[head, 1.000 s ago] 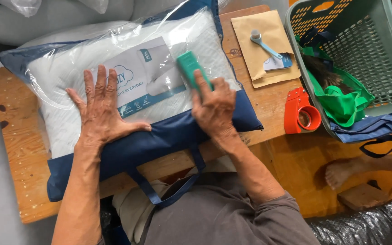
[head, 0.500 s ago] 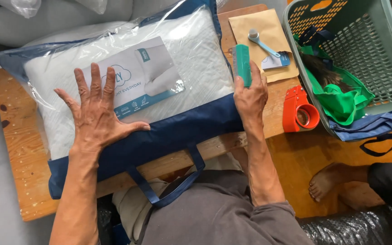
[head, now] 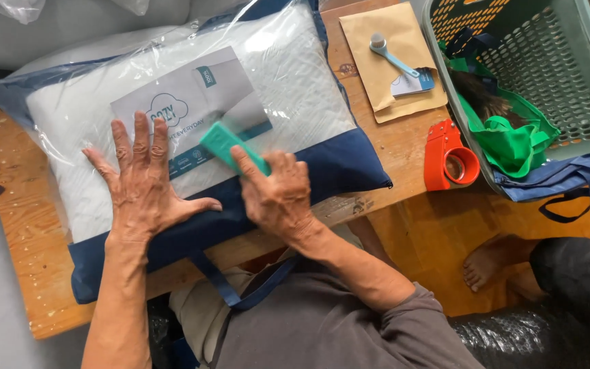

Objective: The person uses a small green brush to clean the surface of a packaged pillow placed on a wooden table. They scrub the plastic packaging and the blue fabric edges, then lift the pillow to clean the underside and the attached handles before placing it back down.

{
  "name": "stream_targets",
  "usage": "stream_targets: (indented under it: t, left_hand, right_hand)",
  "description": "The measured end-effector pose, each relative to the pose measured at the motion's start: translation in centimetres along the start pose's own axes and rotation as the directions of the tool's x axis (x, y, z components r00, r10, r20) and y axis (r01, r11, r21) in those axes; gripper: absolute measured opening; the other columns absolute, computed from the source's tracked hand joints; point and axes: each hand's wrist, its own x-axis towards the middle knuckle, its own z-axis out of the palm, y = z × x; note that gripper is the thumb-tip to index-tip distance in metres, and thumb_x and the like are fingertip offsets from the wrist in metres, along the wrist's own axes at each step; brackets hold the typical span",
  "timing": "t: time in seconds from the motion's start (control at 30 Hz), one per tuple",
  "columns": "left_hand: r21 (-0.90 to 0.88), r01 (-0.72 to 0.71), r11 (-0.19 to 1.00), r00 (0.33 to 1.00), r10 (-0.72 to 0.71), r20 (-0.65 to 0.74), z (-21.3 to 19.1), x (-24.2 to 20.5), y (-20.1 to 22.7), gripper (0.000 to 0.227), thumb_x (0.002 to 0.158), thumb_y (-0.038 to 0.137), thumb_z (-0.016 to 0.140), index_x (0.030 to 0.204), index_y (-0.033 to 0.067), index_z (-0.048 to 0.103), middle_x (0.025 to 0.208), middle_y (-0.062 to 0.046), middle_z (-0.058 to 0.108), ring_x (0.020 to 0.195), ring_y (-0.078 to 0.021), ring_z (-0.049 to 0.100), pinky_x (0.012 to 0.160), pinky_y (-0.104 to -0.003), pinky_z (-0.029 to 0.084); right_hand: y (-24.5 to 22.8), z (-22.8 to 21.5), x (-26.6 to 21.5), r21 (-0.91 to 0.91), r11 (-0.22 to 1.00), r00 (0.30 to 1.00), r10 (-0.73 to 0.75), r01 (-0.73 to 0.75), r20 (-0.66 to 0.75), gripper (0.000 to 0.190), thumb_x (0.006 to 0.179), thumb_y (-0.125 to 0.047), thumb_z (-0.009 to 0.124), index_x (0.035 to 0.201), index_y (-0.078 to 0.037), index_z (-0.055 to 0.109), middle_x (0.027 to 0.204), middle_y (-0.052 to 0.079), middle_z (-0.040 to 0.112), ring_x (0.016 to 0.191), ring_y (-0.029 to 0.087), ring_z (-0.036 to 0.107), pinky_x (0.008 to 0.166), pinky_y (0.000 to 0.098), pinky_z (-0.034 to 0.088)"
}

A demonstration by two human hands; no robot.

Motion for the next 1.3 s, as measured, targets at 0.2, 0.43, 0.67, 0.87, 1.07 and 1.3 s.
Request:
stream_targets:
  t: [0.2,0.43,0.67,0.87,1.07,1.3]
  left_hand:
    - [-0.037,-0.014,0.999,1.000,0.014,-0.020,0.1,-0.2,0.5,0.158,0.048,0.104,0.057,0.166,0.0242,-0.011,0.174,0.001,-0.016,0.159,-0.0328,-0.019,0.111,-0.085,-0.007]
    - [-0.014,-0.035,0.999,0.998,0.035,-0.045,0.3,-0.3,0.8,0.157,0.048,0.105,0.056,0.167,0.0238,-0.009,0.175,-0.002,-0.012,0.159,-0.0352,-0.016,0.111,-0.084,-0.006]
    - [-0.039,-0.021,0.999,1.000,0.022,0.005,-0.2,-0.2,0.7,0.162,0.046,0.103,0.062,0.166,0.0251,-0.014,0.174,0.000,-0.017,0.158,-0.0339,-0.021,0.109,-0.086,-0.006]
    - [-0.076,-0.011,0.997,0.998,0.016,0.058,-0.7,0.1,0.4,0.166,0.042,0.105,0.061,0.166,0.0227,-0.014,0.174,-0.002,-0.018,0.158,-0.0372,-0.020,0.109,-0.085,-0.009]
    - [-0.088,-0.003,0.996,0.998,0.008,0.056,-0.5,-0.3,-0.1,0.152,0.056,0.086,0.073,0.167,0.0237,-0.010,0.174,0.000,-0.016,0.159,-0.0377,-0.017,0.111,-0.084,-0.007]
    - [-0.072,-0.013,0.997,0.998,0.017,0.059,0.6,-0.1,-0.4,0.170,0.039,0.099,0.070,0.166,0.0237,-0.014,0.173,-0.001,-0.020,0.157,-0.0331,-0.024,0.109,-0.085,-0.009]
  right_hand:
    - [10.9,1.5,-0.7,-0.152,0.926,0.938,0.346,-0.345,-0.019,0.069,0.098,-0.042,0.070,0.158,-0.037,0.039,0.097,0.008,0.050,0.088,0.025,0.052,0.075,0.0427,0.043]
    - [19.1,2.6,-0.6,0.109,0.640,0.628,0.683,-0.761,0.374,0.062,0.081,-0.043,0.057,0.134,-0.014,0.068,0.130,0.013,0.069,0.116,0.033,0.063,0.097,0.0410,0.047]
    - [17.0,-0.3,-0.8,0.171,0.754,0.773,0.625,-0.634,0.106,0.057,0.094,-0.028,0.056,0.146,-0.007,0.051,0.131,0.025,0.061,0.118,0.043,0.059,0.097,0.0526,0.048]
    - [1.4,-4.9,0.1,0.390,0.899,0.972,0.232,-0.197,-0.046,0.059,0.092,-0.019,0.065,0.143,0.005,0.045,0.123,0.024,0.056,0.111,0.038,0.057,0.095,0.0477,0.047]
    - [-3.4,-1.4,-1.7,0.249,0.969,0.999,-0.007,-0.004,0.041,0.053,0.074,-0.021,0.072,0.120,-0.001,0.057,0.100,0.015,0.051,0.081,0.033,0.054,0.067,0.0449,0.045]
    - [7.6,-2.8,-2.5,0.147,0.934,0.943,0.333,-0.326,-0.025,0.049,0.080,-0.021,0.072,0.122,0.001,0.058,0.107,0.017,0.048,0.093,0.032,0.058,0.071,0.0445,0.058]
